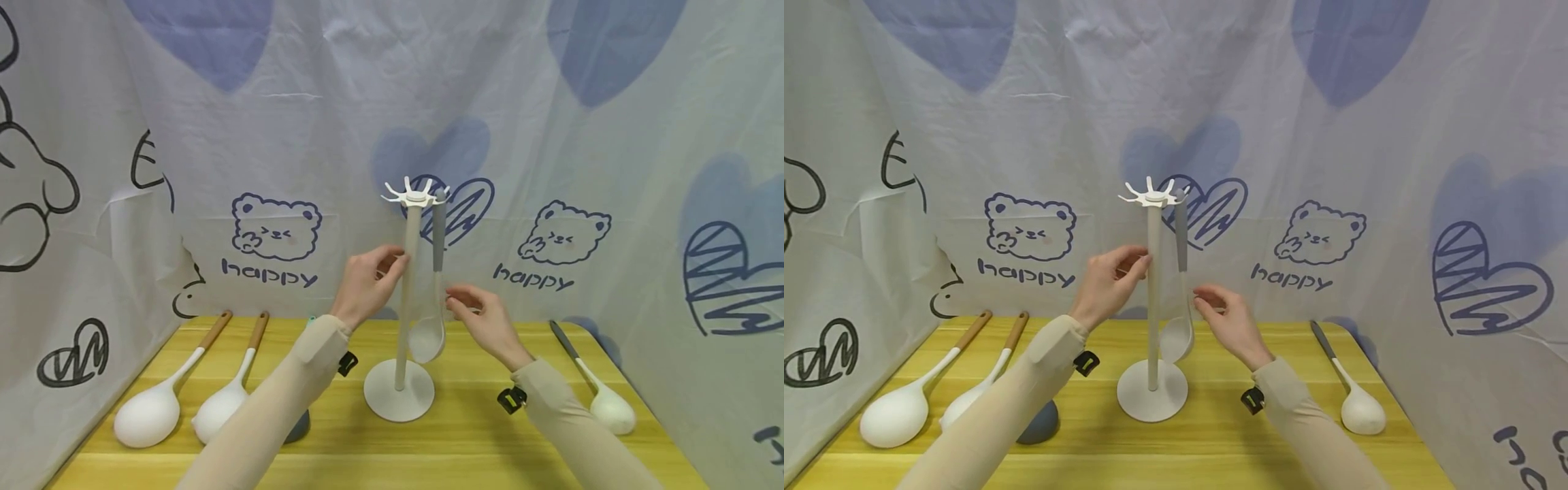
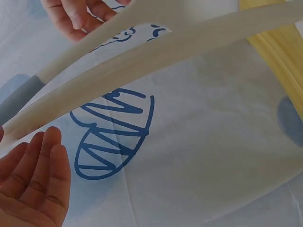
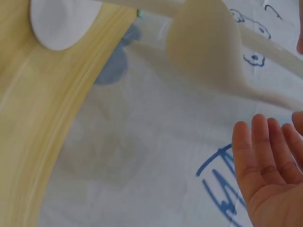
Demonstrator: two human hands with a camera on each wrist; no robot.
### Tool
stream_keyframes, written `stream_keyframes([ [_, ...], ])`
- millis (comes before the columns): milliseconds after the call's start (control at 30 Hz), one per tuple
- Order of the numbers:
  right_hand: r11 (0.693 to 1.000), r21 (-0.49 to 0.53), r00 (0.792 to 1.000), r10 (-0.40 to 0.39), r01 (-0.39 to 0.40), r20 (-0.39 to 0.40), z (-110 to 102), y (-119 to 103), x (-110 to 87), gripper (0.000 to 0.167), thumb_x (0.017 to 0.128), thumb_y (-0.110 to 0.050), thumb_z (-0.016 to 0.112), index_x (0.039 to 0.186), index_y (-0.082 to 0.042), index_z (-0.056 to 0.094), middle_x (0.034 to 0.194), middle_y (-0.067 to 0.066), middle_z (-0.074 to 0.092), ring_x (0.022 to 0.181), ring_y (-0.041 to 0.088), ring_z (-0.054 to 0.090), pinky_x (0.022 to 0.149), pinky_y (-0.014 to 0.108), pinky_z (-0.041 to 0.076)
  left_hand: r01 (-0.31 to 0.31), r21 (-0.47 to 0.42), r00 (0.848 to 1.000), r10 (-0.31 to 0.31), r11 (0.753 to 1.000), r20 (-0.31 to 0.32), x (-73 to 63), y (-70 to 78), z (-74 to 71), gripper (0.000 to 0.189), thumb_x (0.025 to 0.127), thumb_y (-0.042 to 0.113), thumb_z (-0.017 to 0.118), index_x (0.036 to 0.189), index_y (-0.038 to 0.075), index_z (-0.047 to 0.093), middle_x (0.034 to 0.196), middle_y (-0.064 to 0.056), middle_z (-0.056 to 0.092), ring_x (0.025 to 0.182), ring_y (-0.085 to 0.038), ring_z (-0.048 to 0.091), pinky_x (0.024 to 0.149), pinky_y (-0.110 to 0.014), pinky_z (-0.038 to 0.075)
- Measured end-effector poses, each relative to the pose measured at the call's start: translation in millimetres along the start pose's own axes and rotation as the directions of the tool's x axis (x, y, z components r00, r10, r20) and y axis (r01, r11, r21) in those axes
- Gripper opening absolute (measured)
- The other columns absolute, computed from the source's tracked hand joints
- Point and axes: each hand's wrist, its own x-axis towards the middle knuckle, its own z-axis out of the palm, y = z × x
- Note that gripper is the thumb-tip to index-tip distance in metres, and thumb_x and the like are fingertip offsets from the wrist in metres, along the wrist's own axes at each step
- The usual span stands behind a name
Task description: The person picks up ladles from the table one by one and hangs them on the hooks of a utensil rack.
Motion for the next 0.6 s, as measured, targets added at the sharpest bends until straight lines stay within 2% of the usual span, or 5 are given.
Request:
stream_keyframes([
  [133,0.999,-0.041,1.0,0.012,-0.013,-0.016,-9.0,14.5,-3.0,0.026,0.099,-0.02,0.059,0.118,-0.004,0.067,0.111,0.015,0.071,0.098,0.028,0.068,0.079,0.027,0.059,0.015,-0.002,1.0,-0.015,1.0,0.02,-9.6,-3.8,-0.8,0.024,0.1,0.024,0.058,0.113,0.008,0.07,0.093,-0.005,0.074,0.076,-0.014,0.066,0.07,-0.027,0.057],
  [300,0.994,-0.096,0.998,0.058,-0.06,-0.02,-22.2,31.8,-7.1,0.025,0.1,-0.023,0.057,0.114,-0.006,0.069,0.108,0.015,0.071,0.096,0.029,0.067,0.078,0.031,0.06,0.029,-0.001,0.999,-0.029,1.0,0.031,-23.4,-8.9,-2.7,0.024,0.1,0.023,0.058,0.114,0.008,0.069,0.094,-0.005,0.074,0.079,-0.013,0.067,0.071,-0.027,0.057],
  [400,0.99,-0.12,0.997,0.067,-0.071,-0.033,-29.9,41.1,-8.7,0.026,0.101,-0.023,0.057,0.115,-0.005,0.068,0.108,0.016,0.071,0.095,0.029,0.067,0.078,0.031,0.06,0.034,-0.004,0.999,-0.034,0.999,0.035,-29.7,-10.7,-3.8,0.023,0.1,0.023,0.059,0.114,0.008,0.069,0.095,-0.004,0.074,0.08,-0.013,0.067,0.071,-0.027,0.058],
  [600,0.976,-0.186,0.993,0.112,-0.116,-0.031,-43.6,60.9,-10.8,0.029,0.1,-0.022,0.057,0.122,-0.004,0.065,0.111,0.017,0.07,0.094,0.03,0.068,0.074,0.025,0.058,0.043,0.001,0.998,-0.043,0.999,0.045,-39.8,-12.8,-3.0,0.022,0.099,0.022,0.06,0.114,0.009,0.07,0.096,-0.004,0.074,0.079,-0.011,0.066,0.07,-0.025,0.057],
])
